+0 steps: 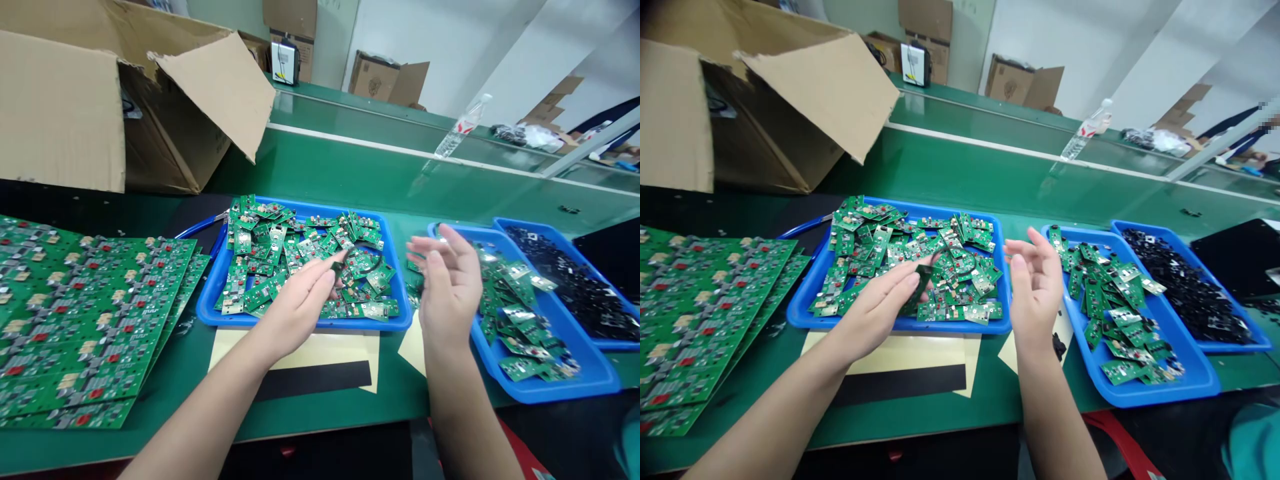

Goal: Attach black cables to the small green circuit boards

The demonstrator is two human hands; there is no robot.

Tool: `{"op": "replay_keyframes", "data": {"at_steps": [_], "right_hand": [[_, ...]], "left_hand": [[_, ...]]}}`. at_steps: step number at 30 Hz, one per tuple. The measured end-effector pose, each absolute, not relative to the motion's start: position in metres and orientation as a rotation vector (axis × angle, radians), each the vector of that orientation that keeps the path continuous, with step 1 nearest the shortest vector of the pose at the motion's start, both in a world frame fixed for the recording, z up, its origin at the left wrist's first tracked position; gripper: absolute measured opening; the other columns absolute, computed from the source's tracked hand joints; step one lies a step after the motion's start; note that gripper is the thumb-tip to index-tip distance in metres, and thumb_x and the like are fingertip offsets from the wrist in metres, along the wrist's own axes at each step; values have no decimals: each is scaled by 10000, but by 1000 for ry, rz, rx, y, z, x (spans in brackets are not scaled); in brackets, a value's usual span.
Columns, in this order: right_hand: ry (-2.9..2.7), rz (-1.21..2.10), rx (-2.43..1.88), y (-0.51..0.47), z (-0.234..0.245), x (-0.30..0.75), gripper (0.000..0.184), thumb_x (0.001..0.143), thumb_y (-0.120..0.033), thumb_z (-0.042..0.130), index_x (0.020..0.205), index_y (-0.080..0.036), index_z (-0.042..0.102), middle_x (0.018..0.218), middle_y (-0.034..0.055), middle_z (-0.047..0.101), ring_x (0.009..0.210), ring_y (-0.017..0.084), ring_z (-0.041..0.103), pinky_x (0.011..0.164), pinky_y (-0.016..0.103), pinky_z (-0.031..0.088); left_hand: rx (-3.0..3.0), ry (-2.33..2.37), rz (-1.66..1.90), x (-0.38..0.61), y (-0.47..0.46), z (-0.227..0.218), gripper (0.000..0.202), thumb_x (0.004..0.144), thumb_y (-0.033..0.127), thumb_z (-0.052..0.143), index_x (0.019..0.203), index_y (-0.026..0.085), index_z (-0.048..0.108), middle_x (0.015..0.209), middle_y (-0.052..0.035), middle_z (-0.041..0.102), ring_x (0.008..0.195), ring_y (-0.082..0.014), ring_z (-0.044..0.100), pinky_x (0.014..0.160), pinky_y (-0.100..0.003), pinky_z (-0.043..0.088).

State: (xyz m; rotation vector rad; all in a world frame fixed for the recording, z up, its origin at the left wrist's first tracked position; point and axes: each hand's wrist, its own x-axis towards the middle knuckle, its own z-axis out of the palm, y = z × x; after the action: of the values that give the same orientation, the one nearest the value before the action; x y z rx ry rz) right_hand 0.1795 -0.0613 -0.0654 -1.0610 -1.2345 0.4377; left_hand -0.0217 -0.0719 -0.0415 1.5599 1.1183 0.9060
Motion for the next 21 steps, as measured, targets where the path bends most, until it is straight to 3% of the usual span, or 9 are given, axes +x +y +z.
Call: {"op": "replay_keyframes", "data": {"at_steps": [3,5,9,15,21], "right_hand": [[-1338,470,-1080,-64,-64,179,126,875,-198,568,964,-212,656,801,17,657,710,136,648,645,259,559],[-1547,575,-1053,-67,-64,173,120,862,-181,577,943,-205,661,792,23,665,684,140,644,621,265,558],[-1721,631,-957,-73,-64,161,172,833,-139,605,986,-207,642,832,26,677,690,136,643,635,260,555],[-1740,450,-863,-71,-65,161,138,823,-82,610,788,-213,636,749,21,651,750,166,627,670,294,526],[-1815,378,-776,-73,-61,163,256,812,-25,599,945,-222,694,814,44,647,742,154,621,650,283,522]], "left_hand": [[1676,1114,980,-24,-71,-45,369,939,277,413,1252,182,584,952,-56,595,939,-186,551,885,-298,430],[1745,1065,990,-23,-71,-49,408,918,272,488,1320,216,537,1040,-65,593,969,-189,554,909,-322,445],[1845,954,1034,-19,-70,-57,389,869,202,591,1257,238,584,1075,-65,614,985,-193,581,906,-353,487],[1936,966,1093,-17,-70,-61,306,846,170,639,1149,212,626,1012,-66,634,938,-188,612,848,-349,528],[1992,1019,1200,-17,-70,-63,275,846,195,653,1120,200,629,922,-47,646,825,-165,616,733,-300,550]]}}
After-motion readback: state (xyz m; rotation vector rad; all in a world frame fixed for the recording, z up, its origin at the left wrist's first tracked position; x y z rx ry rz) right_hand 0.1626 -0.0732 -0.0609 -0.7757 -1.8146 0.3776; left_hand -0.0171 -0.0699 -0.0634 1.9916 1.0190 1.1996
